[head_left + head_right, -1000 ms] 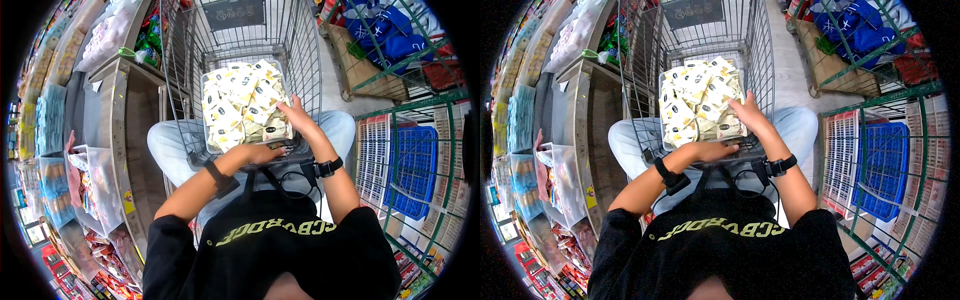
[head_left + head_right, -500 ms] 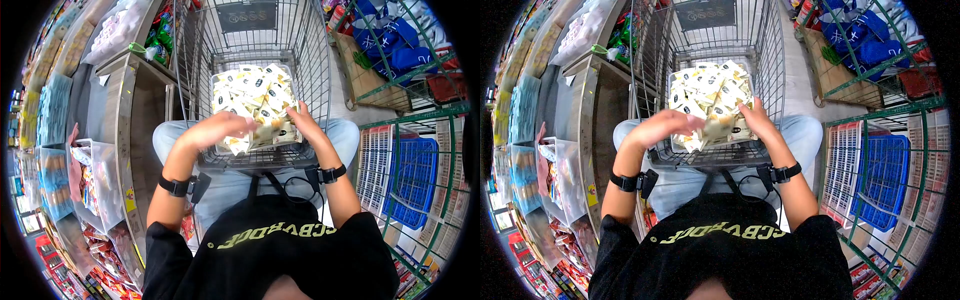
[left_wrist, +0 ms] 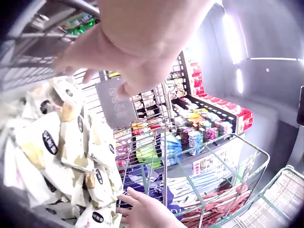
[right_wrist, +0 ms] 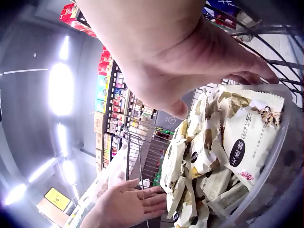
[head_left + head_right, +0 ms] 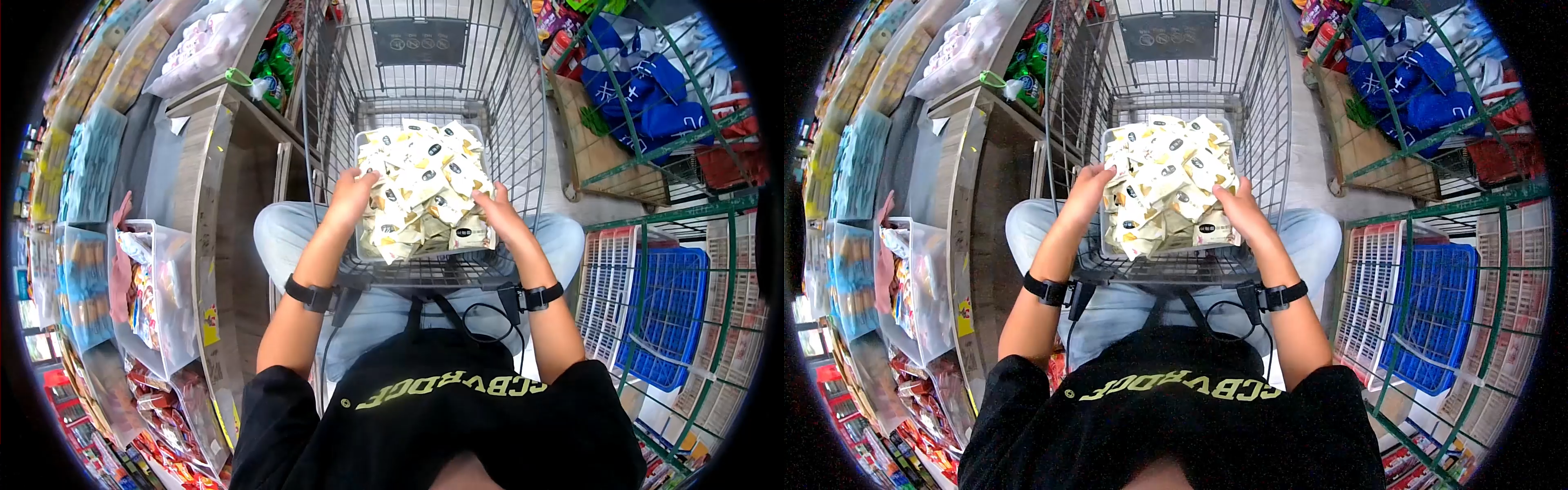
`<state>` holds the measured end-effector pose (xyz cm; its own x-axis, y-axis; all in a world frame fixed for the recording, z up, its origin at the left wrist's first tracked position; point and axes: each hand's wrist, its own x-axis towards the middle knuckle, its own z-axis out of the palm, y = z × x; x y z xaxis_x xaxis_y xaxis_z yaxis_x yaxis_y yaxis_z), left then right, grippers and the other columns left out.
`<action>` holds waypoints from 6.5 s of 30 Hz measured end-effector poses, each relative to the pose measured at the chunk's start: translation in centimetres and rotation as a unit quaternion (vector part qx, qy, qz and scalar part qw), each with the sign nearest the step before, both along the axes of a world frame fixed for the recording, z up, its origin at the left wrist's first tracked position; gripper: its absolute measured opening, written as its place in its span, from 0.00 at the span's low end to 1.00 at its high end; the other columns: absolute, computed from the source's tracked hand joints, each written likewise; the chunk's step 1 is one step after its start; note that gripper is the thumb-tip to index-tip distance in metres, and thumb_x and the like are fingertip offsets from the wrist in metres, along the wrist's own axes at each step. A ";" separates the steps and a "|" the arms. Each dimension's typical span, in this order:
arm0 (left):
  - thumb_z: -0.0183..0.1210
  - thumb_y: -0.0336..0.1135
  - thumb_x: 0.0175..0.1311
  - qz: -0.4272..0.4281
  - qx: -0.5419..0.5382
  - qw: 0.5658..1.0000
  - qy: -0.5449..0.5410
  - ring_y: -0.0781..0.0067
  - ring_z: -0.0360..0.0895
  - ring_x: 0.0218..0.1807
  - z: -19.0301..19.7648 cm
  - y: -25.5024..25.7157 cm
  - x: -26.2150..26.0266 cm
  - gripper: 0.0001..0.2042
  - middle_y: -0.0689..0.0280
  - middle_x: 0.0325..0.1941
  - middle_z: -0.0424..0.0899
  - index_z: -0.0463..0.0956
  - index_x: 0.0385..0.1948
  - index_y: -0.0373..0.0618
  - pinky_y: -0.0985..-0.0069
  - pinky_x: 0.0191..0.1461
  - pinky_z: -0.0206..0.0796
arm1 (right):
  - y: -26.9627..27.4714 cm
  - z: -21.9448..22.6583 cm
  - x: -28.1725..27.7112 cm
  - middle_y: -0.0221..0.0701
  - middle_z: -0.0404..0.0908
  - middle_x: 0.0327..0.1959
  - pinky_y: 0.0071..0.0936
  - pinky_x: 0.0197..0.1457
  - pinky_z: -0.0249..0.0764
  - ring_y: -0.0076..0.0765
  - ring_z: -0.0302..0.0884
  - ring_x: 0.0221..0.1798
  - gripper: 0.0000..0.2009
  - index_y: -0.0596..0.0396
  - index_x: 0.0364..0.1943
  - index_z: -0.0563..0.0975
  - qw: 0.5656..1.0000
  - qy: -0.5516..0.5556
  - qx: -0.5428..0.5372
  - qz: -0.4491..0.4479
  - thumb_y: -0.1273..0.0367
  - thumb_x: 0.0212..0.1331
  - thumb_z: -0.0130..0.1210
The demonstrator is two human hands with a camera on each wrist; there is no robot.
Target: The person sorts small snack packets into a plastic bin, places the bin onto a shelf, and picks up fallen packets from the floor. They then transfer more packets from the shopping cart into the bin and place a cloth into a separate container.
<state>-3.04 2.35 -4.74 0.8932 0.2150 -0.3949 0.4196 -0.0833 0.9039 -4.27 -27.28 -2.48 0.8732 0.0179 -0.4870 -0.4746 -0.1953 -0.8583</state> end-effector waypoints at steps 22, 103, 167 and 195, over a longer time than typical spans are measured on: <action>0.51 0.38 0.70 0.126 -0.290 0.938 0.139 0.53 0.85 0.49 -0.6 -0.4 0.5 0.23 0.46 0.51 0.83 0.70 0.57 0.26 0.59 0.52 0.80 | 0.4 -3.6 4.1 0.47 0.83 0.48 0.31 0.51 0.78 0.38 0.83 0.47 0.21 0.74 0.54 0.73 0.972 0.039 0.194 -0.123 0.70 0.62 0.59; 0.57 0.35 0.62 0.395 -0.221 0.863 -0.225 0.49 0.70 0.60 30.0 33.3 -8.8 0.24 0.47 0.55 0.69 0.63 0.54 0.26 0.36 0.64 0.64 | 59.1 24.9 25.4 0.48 0.76 0.48 0.35 0.54 0.77 0.39 0.76 0.50 0.40 0.67 0.54 0.73 0.850 -0.129 0.172 0.482 0.42 0.52 0.63; 0.61 0.61 0.62 0.133 0.726 0.674 -0.001 0.27 0.50 0.76 19.5 26.5 -5.0 0.42 0.43 0.79 0.50 0.55 0.75 0.56 0.22 0.68 0.41 | 45.8 11.3 14.8 0.56 0.44 0.78 0.50 0.79 0.49 0.64 0.43 0.80 0.30 0.48 0.75 0.59 0.768 -0.516 0.057 0.375 0.60 0.70 0.52; 0.55 0.48 0.71 0.169 0.736 0.656 -0.004 0.16 0.57 0.70 17.1 25.4 -6.2 0.31 0.42 0.78 0.53 0.56 0.75 0.65 0.13 0.61 0.44 | 8.0 3.2 -9.0 0.58 0.65 0.67 0.48 0.71 0.63 0.67 0.62 0.70 0.38 0.62 0.73 0.56 0.733 -0.198 -0.236 0.607 0.56 0.66 0.58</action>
<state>-9.28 27.74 12.41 0.6975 0.5441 0.4662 0.6348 -0.7711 -0.0497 -13.30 -19.33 0.69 0.4271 0.8099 -0.4021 0.5623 -0.5861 -0.5833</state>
